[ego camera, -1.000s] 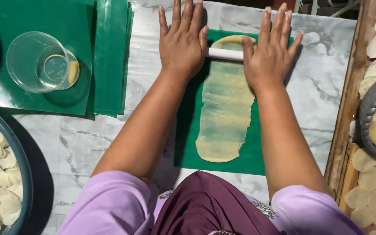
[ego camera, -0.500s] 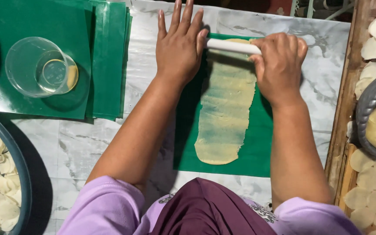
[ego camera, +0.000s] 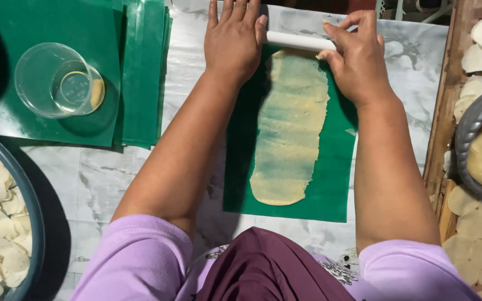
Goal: The person flattens portions of dough by hand on a plastic film, then rolls them out with a rolling pin.
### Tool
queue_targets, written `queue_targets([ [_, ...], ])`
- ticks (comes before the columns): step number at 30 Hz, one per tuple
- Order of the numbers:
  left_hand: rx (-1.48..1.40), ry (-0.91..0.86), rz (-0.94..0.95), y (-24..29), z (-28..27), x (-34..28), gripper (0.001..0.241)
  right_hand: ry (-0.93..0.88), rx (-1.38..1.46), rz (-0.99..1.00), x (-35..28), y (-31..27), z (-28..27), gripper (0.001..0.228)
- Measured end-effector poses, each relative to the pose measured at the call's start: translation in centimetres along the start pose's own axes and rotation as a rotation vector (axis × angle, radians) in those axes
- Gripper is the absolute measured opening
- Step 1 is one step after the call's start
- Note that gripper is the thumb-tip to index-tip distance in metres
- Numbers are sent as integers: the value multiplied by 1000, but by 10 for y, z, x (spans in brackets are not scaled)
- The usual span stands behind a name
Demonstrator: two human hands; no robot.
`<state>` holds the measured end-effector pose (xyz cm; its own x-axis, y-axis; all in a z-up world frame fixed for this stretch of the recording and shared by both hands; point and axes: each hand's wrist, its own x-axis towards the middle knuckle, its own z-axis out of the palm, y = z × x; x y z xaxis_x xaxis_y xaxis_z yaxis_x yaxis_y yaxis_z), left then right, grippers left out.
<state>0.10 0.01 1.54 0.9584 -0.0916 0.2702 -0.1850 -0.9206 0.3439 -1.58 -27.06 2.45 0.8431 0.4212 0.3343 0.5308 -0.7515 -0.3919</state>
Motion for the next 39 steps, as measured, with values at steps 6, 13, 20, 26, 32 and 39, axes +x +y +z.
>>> queue_targets([
  [6,27,-4,-6,1,8,-17,49,-47,-75,130,-13,-27,12,60],
  [13,8,-53,6,13,-20,-66,51,-154,-187,170,-49,-40,9,56],
  [20,38,-33,-107,16,-25,-30,51,-46,-210,616,-12,-32,12,41],
  [26,114,-63,-43,16,-6,-54,59,-94,-257,489,-34,-65,17,54],
  [32,30,-107,-23,26,-30,-145,60,-138,-164,373,-113,-107,3,57],
  [39,9,-133,-129,25,-41,-127,52,-181,-157,573,-78,-101,-14,53],
])
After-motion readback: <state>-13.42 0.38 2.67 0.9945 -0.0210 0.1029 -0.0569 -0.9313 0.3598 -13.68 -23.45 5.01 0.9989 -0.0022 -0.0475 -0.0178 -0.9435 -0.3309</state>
